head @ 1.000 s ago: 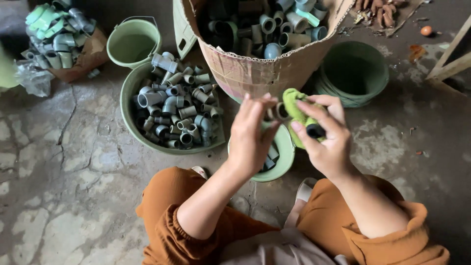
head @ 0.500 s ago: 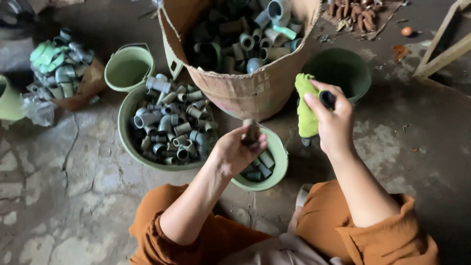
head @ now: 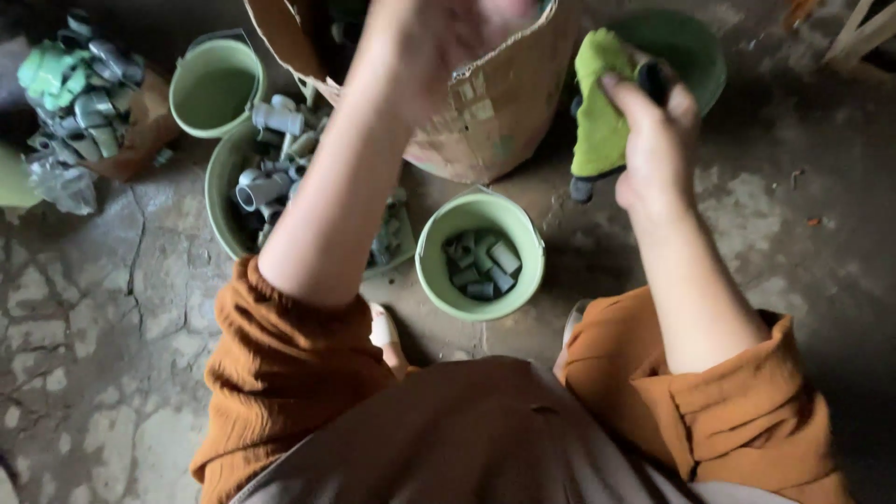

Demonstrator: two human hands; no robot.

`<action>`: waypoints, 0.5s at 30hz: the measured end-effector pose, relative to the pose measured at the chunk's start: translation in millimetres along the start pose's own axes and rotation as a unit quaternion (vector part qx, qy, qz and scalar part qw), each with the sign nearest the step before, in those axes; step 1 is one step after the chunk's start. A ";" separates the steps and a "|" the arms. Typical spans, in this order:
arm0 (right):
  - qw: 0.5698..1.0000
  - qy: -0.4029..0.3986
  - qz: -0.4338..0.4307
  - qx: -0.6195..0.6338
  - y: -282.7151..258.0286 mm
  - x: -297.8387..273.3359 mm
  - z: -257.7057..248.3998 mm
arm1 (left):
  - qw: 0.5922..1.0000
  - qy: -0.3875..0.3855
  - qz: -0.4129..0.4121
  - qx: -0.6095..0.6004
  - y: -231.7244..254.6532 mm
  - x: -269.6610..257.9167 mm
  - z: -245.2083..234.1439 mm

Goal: The person sits on the floor and wipes small gray plastic pipe fittings with a green cloth, picking each piece from a bucket, cleaning it, and placing it into a cardboard box. The person handles the parts one at a time and continues the process for the duration of the clip.

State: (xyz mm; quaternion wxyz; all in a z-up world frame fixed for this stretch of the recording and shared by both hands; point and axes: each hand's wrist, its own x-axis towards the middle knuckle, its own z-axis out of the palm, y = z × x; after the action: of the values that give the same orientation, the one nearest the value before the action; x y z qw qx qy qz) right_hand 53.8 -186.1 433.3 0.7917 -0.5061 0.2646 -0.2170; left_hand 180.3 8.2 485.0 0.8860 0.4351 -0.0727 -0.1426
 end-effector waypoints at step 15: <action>0.994 0.040 -0.101 0.003 10.4 31.7 -50.5 | 0.379 -0.272 -0.434 0.771 -332.9 -140.9 -243.0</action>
State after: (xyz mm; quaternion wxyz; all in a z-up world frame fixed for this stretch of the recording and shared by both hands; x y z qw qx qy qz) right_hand 46.6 -236.1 399.8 0.7563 -0.5185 0.2426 -0.3168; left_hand 45.0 41.7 72.3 -0.0808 0.8408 -0.1896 -0.5006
